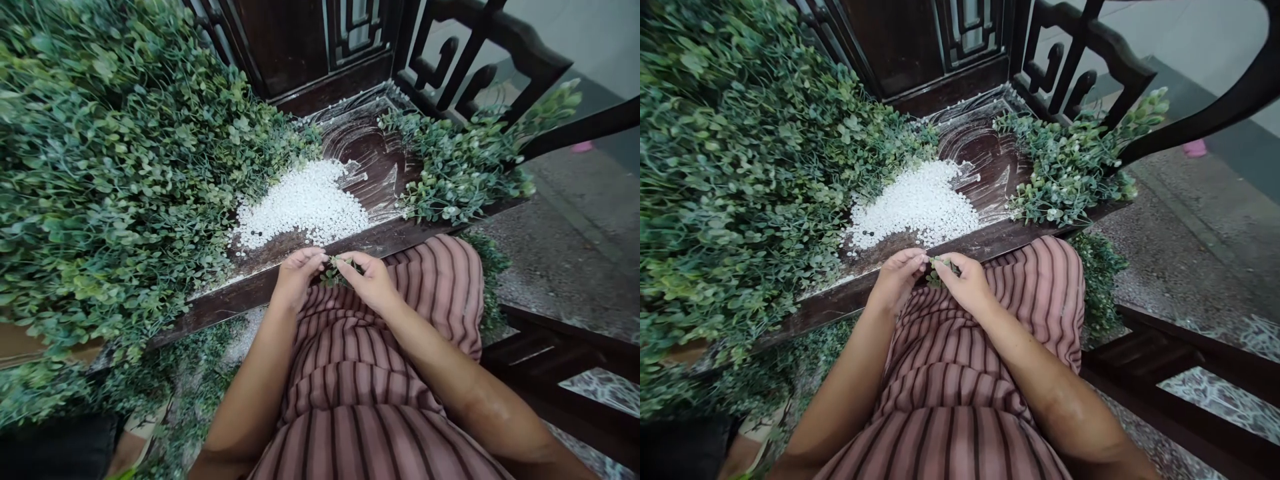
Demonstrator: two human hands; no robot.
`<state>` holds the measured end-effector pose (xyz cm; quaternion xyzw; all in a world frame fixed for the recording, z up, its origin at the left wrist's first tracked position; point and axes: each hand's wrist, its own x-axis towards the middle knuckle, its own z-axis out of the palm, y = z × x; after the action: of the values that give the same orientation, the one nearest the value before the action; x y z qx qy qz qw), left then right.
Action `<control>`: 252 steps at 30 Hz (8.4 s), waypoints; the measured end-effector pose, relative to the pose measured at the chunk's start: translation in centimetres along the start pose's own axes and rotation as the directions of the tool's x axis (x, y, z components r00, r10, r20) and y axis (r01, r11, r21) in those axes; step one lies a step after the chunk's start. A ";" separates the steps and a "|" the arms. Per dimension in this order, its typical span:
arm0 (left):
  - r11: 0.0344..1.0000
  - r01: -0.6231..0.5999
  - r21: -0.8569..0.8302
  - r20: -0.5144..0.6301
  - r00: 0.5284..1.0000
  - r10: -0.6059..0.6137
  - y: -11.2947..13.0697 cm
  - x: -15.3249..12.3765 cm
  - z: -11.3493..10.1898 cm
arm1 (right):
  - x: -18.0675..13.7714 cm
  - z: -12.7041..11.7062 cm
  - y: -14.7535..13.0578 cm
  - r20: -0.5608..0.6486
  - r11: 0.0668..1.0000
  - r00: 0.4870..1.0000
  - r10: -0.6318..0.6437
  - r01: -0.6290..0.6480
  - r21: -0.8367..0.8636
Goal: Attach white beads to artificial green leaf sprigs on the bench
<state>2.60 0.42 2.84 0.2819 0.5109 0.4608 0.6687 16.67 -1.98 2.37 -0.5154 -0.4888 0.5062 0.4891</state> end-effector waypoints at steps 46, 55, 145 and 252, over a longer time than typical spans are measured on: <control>0.889 0.362 -0.282 0.227 0.925 -0.304 0.1 -1.8 1.2 | -0.7 -0.1 -1.7 -0.018 0.996 0.997 0.079 -0.078 0.040; 0.867 0.387 -0.312 0.302 0.906 -0.296 -0.1 -1.7 1.1 | -0.7 -0.1 -1.8 -0.019 0.993 0.995 0.100 -0.099 0.061; 0.996 0.082 -0.024 0.066 0.995 -0.080 -0.4 -2.0 1.5 | -1.4 -0.2 -1.1 -0.009 0.996 0.998 -0.055 0.054 -0.074; 0.970 0.188 -0.154 0.194 0.968 -0.157 0.2 -1.5 2.2 | -0.9 -0.9 -1.7 0.102 0.991 0.993 -0.054 0.065 -0.117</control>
<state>4.55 -0.69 4.32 0.2183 0.4292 0.4156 0.7716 17.53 -2.79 4.13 -0.5033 -0.5572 0.4860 0.4473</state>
